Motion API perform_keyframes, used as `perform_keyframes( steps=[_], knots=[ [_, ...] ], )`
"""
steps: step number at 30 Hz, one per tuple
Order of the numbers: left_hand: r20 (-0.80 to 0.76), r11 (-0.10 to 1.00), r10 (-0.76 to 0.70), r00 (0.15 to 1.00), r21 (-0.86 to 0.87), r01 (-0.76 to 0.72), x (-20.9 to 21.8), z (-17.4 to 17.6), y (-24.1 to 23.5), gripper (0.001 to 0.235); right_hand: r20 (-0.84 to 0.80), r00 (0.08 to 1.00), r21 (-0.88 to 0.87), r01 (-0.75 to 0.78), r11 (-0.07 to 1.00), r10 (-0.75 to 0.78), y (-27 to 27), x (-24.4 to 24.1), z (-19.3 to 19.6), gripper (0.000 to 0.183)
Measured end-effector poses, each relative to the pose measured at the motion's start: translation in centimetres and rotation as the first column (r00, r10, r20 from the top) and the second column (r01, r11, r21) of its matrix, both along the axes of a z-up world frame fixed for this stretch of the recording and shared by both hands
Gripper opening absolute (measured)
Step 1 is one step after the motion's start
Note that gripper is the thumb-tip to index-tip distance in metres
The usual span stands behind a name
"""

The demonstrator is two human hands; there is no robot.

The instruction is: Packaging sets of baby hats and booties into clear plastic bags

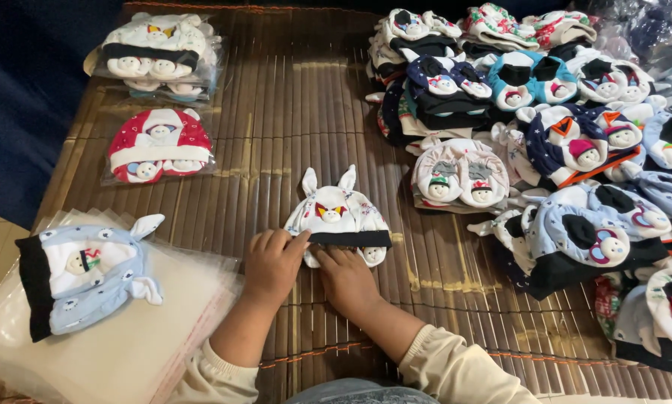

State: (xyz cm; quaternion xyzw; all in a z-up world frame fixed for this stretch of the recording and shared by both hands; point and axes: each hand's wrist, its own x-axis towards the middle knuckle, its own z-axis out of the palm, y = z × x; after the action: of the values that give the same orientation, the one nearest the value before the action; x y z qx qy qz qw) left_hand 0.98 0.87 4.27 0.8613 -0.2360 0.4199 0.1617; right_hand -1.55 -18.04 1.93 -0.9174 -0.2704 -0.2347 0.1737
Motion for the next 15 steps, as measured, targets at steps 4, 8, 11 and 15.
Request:
perform_keyframes(
  steps=[4, 8, 11, 15],
  knots=[
    [-0.041, 0.996, 0.032, 0.999, 0.09, -0.028, -0.5, -0.3, 0.7, 0.016, -0.042, 0.999, 0.002, 0.016, 1.0, -0.015, 0.3, 0.2, -0.5, 0.03],
    [-0.136, 0.998, -0.007, 0.991, 0.063, 0.016, -1.6, 0.7, 0.9, 0.011, 0.053, 0.996, -0.159, -0.063, 0.985, 0.072, 0.3, 0.0, 0.7, 0.025],
    [-0.156, 0.994, -0.007, 0.988, 0.11, 0.024, -2.0, 0.6, 1.0, 0.013, 0.049, 0.991, -0.136, -0.121, 0.983, 0.128, -0.4, -0.3, 1.3, 0.03],
    [-0.287, 0.985, 0.004, 0.958, 0.167, 0.046, -2.7, 0.5, 1.6, 0.02, 0.012, 0.974, 0.032, -0.228, 0.973, 0.227, -1.8, -1.1, 4.4, 0.032]
  ],
)
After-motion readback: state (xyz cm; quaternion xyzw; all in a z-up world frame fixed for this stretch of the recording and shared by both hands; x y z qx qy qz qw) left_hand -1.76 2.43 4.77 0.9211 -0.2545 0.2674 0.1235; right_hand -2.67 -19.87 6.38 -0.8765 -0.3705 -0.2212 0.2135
